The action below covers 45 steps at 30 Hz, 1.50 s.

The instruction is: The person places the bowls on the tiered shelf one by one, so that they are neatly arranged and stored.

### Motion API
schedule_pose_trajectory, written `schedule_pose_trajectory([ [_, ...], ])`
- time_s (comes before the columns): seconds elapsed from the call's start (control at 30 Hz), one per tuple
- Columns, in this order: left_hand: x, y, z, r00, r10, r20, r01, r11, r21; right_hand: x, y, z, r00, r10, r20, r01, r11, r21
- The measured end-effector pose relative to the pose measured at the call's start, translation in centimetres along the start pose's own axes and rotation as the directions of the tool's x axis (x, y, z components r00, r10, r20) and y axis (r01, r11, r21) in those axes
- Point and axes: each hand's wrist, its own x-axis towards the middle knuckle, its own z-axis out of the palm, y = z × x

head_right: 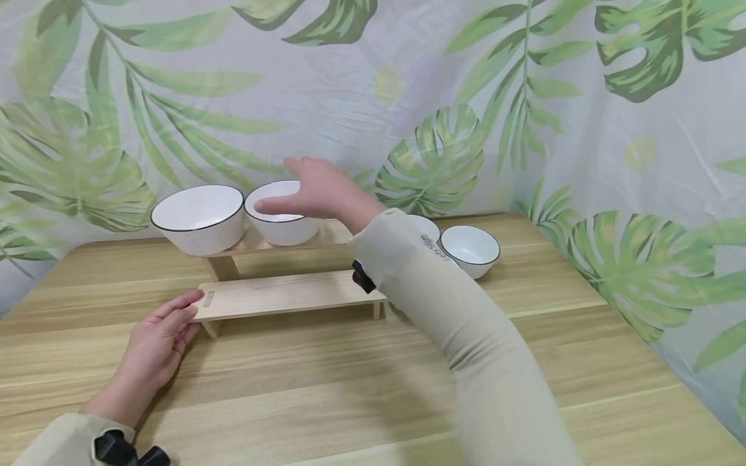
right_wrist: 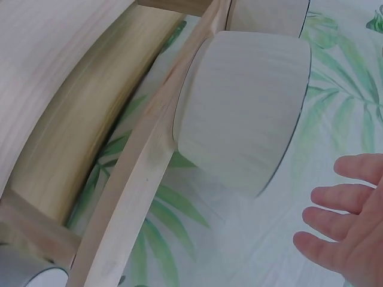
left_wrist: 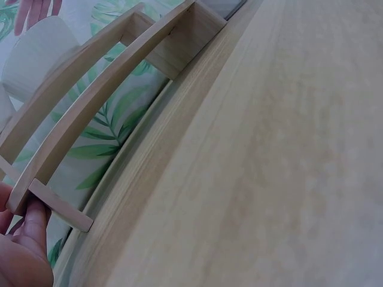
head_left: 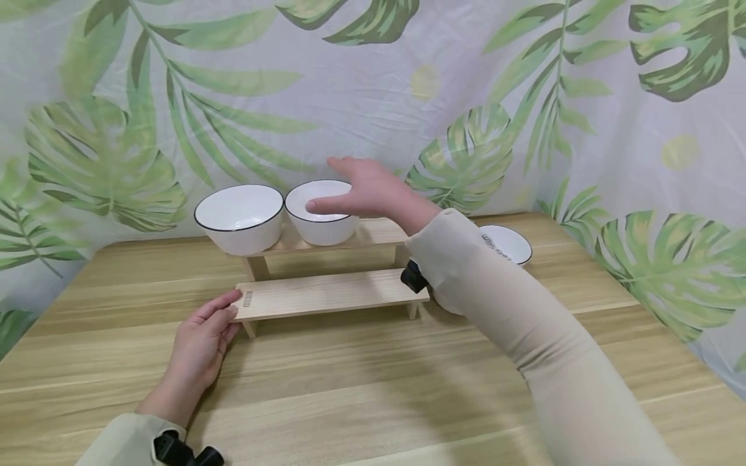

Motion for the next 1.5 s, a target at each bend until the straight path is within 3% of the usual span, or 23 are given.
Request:
schedule_pose_trajectory([
  [0.3,0.3,-0.4,-0.3,1.0,-0.005,-0.021,0.005,1.0,0.024,-2.3,1.1,-0.4,0.998,-0.035,-0.061,0.039,0.997,0.067],
  [0.63,0.1,-0.1,-0.2,1.0,-0.016,-0.012,0.017,1.0,0.01,-5.0,3.0,-0.7,0.991,0.036,-0.126,-0.008,0.976,0.218],
  [0.97,0.0,-0.3,-0.2,1.0,-0.014,-0.01,0.014,1.0,0.001,-7.4,5.1,0.2,0.974,0.015,-0.225,0.057,0.95,0.307],
  [1.23,0.0,-0.3,-0.2,1.0,-0.025,-0.012,0.025,1.0,-0.002,-10.0,7.4,1.7,0.937,0.112,-0.332,0.037,0.91,0.412],
  [1.5,0.0,-0.2,-0.3,1.0,-0.015,0.0,0.015,1.0,-0.015,-12.8,10.9,3.5,0.918,0.195,-0.346,-0.029,0.902,0.43],
])
